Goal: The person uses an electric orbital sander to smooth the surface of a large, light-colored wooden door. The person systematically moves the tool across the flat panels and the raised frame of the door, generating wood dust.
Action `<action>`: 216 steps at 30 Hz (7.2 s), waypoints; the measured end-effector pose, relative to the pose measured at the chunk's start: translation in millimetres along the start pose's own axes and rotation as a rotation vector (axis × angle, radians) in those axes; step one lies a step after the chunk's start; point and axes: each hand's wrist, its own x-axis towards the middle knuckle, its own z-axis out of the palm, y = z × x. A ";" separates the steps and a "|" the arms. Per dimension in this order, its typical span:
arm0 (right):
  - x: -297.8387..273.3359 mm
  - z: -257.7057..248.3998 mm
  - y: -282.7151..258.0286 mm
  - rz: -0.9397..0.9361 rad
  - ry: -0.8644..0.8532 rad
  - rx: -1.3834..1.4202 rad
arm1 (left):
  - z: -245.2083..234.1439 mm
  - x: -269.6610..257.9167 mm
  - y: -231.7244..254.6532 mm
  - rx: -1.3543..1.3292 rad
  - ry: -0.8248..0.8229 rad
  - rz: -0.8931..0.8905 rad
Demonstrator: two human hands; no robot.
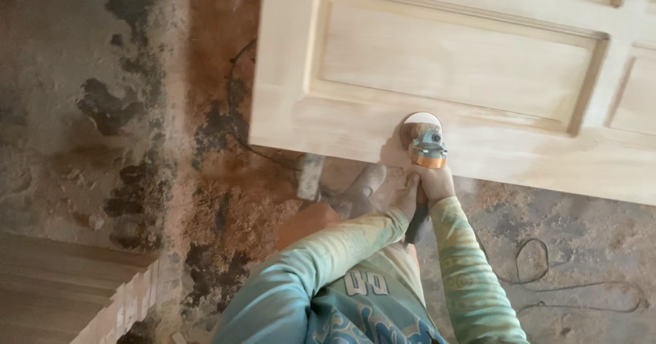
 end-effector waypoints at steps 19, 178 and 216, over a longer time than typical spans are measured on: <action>-7.4 205.1 26.5 -0.046 -0.221 -0.690 | -208.5 -39.5 70.9 -0.248 0.128 0.154; 35.1 -208.9 -35.3 0.098 0.170 0.187 | 187.8 36.9 -7.8 0.286 -0.252 -0.005; 62.7 -275.1 -15.8 0.046 -0.055 -0.520 | 245.8 22.2 -72.4 -0.261 -0.133 0.083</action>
